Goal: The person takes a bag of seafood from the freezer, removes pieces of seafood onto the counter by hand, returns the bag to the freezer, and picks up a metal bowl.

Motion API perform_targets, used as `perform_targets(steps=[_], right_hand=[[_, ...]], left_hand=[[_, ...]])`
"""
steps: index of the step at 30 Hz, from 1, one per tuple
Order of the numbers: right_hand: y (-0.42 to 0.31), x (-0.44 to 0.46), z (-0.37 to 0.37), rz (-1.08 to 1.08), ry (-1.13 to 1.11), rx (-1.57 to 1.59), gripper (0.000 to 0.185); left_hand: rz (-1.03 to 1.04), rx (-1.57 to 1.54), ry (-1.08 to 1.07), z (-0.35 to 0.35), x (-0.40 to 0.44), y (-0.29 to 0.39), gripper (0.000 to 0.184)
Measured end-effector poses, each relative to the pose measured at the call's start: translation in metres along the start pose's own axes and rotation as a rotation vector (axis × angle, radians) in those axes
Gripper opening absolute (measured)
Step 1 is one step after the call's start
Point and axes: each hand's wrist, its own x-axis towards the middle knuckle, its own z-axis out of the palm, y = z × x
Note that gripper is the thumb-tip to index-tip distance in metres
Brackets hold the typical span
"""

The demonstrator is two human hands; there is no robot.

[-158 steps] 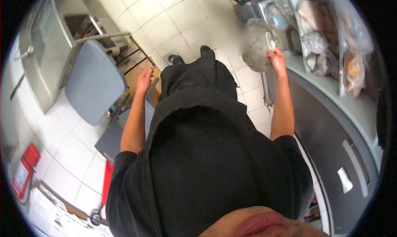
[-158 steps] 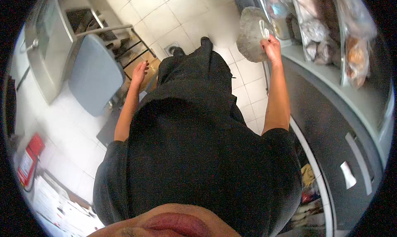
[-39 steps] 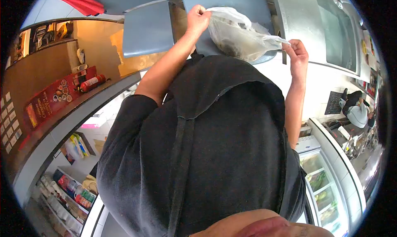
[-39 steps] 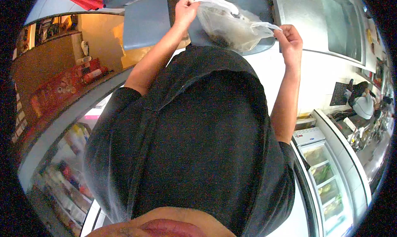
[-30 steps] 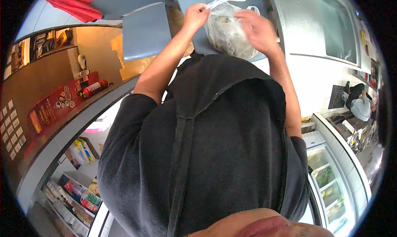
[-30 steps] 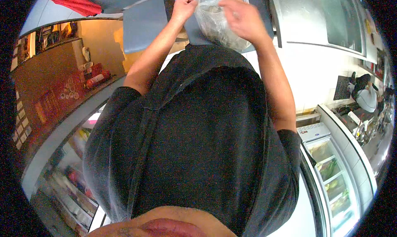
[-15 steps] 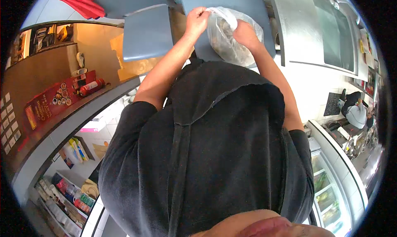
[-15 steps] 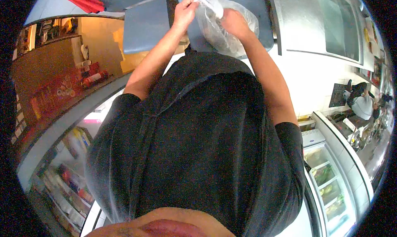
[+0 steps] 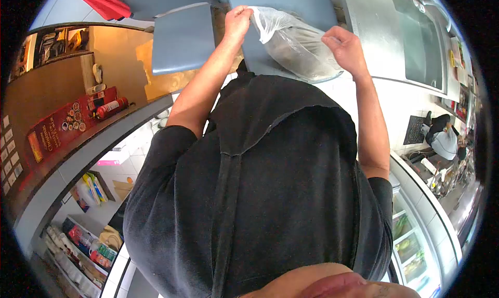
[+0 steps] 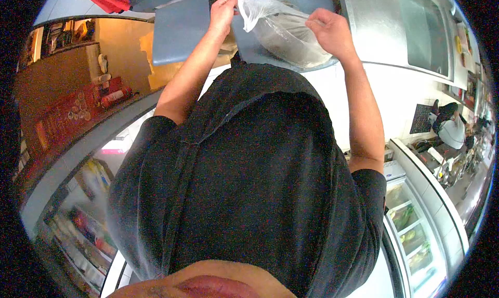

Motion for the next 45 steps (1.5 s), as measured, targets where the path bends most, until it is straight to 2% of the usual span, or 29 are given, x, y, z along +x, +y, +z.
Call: perform_targets(steps=[2,5,6,9,10,12,13,14,15,16,17,19,23,25,28,31,33,36,37,38,39,42,45], right_hand=[[-0.014,-0.009,-0.007,-0.049,0.110,0.066,0.013],[-0.026,-0.033,-0.016,0.078,0.110,0.015,0.013],[-0.016,-0.041,-0.013,0.081,0.054,0.093,0.013],[-0.003,-0.051,0.004,0.073,-0.190,0.057,0.013],[-0.003,-0.053,0.010,0.126,-0.216,0.054,0.013],[-0.002,-0.044,0.026,0.002,-0.145,0.041,0.013],[-0.003,-0.039,0.032,-0.064,-0.108,0.033,0.013],[-0.013,-0.032,0.032,-0.002,-0.099,0.090,0.012],[-0.016,-0.023,0.026,-0.034,-0.040,0.074,0.012],[-0.018,-0.014,0.021,-0.061,0.016,0.058,0.013],[-0.022,-0.009,0.014,-0.085,0.071,0.041,0.013],[-0.042,-0.003,-0.017,0.035,0.112,0.113,0.016],[-0.081,-0.004,-0.052,0.125,0.183,0.225,0.010],[-0.088,-0.002,-0.055,0.102,0.152,0.110,0.014],[-0.082,0.009,-0.051,0.150,0.059,0.030,0.019],[-0.069,0.015,-0.030,0.230,-0.038,0.058,0.025],[-0.080,0.019,-0.013,0.303,-0.104,0.069,0.029],[-0.057,0.039,0.004,0.197,-0.279,0.348,0.031],[-0.058,0.042,0.005,0.139,-0.313,0.428,0.038],[-0.067,0.046,0.006,0.081,-0.347,0.507,0.045],[-0.074,0.050,0.005,0.021,-0.380,0.585,0.052],[-0.099,0.034,-0.003,-0.078,-0.108,0.469,0.035],[-0.050,0.029,0.005,-0.111,0.097,0.125,0.034]], left_hand=[[0.004,-0.015,0.018,0.003,-0.004,0.007,0.015],[-0.014,-0.005,0.023,-0.001,-0.002,0.005,0.015],[-0.030,0.008,0.019,-0.004,-0.004,0.000,0.015],[0.123,0.250,-0.029,-0.004,-0.006,-0.013,0.018],[0.250,0.337,-0.024,0.001,-0.007,-0.015,0.020],[0.507,0.509,-0.005,0.011,-0.019,-0.006,0.024],[0.547,0.550,-0.055,0.015,-0.022,-0.001,0.027],[0.590,0.591,-0.104,0.019,-0.024,0.003,0.029],[0.634,0.632,-0.154,0.022,-0.023,0.005,0.031],[0.742,0.633,-0.179,0.024,-0.019,0.002,0.028],[0.690,0.633,-0.232,0.023,-0.015,-0.005,0.026],[0.589,0.624,-0.333,0.024,-0.005,-0.017,0.022],[0.419,0.444,-0.222,0.028,-0.003,-0.016,0.017],[0.362,0.315,-0.216,0.029,0.001,-0.014,0.018],[0.495,0.331,-0.195,0.024,0.006,-0.019,0.020],[0.461,0.425,-0.177,0.019,-0.006,-0.012,0.024],[0.570,0.442,-0.191,0.027,-0.028,0.008,0.025],[0.645,0.388,-0.283,0.046,-0.061,0.035,0.026],[0.657,0.356,-0.322,0.052,-0.067,0.040,0.027],[0.619,0.381,-0.349,0.056,-0.068,0.042,0.036],[0.560,0.353,-0.330,0.056,-0.068,0.045,0.033],[0.421,0.241,-0.294,0.053,-0.063,0.046,0.025],[0.365,0.139,-0.288,0.044,-0.053,0.030,0.017]])
